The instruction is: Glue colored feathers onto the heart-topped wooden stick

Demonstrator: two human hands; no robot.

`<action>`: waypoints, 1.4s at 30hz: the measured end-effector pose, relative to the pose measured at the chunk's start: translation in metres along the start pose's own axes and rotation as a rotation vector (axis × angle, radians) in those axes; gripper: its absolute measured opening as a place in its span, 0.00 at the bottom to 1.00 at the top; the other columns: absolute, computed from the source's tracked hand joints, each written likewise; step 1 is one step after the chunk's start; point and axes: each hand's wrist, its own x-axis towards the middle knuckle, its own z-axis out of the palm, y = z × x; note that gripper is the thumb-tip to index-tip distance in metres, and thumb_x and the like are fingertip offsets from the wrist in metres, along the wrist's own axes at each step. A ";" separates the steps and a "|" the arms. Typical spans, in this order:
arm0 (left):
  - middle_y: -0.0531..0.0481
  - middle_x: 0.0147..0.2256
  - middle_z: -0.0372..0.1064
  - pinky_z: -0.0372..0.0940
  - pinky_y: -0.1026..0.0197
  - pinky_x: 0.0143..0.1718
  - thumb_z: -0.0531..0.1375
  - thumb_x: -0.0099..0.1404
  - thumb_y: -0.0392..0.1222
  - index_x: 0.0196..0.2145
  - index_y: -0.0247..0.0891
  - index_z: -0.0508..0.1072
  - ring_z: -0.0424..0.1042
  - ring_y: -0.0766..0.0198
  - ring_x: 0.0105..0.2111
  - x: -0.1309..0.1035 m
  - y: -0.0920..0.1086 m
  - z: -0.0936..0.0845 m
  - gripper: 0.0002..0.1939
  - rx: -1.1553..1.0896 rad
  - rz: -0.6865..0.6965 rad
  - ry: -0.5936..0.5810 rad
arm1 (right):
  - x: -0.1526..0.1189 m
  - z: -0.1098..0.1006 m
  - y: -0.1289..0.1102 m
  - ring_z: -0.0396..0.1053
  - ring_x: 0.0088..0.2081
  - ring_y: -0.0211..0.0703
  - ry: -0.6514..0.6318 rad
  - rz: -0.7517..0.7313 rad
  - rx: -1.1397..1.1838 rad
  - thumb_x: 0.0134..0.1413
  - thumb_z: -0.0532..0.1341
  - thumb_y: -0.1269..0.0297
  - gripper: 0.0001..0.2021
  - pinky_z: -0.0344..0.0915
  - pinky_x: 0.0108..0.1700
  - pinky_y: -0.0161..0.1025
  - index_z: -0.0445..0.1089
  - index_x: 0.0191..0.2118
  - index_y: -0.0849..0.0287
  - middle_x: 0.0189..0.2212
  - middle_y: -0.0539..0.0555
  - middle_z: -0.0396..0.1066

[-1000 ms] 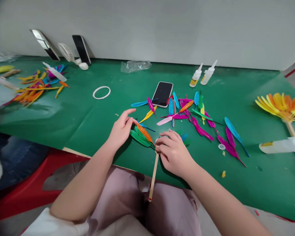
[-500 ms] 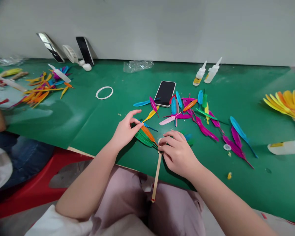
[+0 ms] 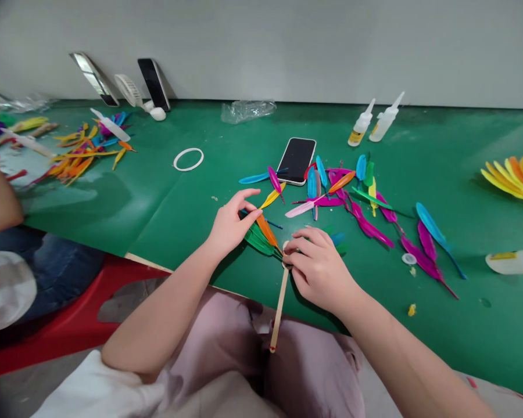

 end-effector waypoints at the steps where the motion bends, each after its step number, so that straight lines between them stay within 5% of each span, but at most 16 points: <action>1: 0.54 0.29 0.71 0.60 0.61 0.36 0.57 0.60 0.36 0.49 0.43 0.64 0.66 0.67 0.28 0.000 0.000 0.001 0.19 0.005 0.005 0.006 | 0.000 0.000 0.000 0.61 0.48 0.49 0.001 0.000 -0.001 0.46 0.56 0.77 0.11 0.57 0.52 0.54 0.72 0.32 0.56 0.36 0.52 0.72; 23: 0.55 0.27 0.69 0.60 0.63 0.35 0.55 0.60 0.34 0.49 0.42 0.64 0.66 0.68 0.29 -0.003 -0.004 -0.002 0.18 -0.023 -0.003 0.040 | 0.001 0.000 -0.001 0.62 0.47 0.48 0.006 0.012 -0.002 0.47 0.56 0.76 0.10 0.57 0.52 0.54 0.71 0.30 0.56 0.35 0.52 0.72; 32: 0.53 0.27 0.72 0.60 0.61 0.33 0.51 0.63 0.37 0.49 0.42 0.64 0.68 0.65 0.30 -0.004 -0.015 -0.014 0.16 -0.084 -0.140 0.180 | 0.000 0.002 0.000 0.62 0.47 0.47 0.008 0.008 0.018 0.46 0.55 0.78 0.11 0.57 0.53 0.54 0.71 0.29 0.56 0.35 0.51 0.72; 42: 0.54 0.26 0.69 0.58 0.64 0.28 0.53 0.62 0.41 0.51 0.43 0.62 0.65 0.67 0.25 -0.025 -0.017 -0.020 0.18 -0.108 -0.169 0.098 | 0.001 0.001 0.001 0.63 0.46 0.48 0.027 0.004 0.023 0.47 0.55 0.76 0.11 0.59 0.50 0.54 0.72 0.31 0.55 0.34 0.52 0.72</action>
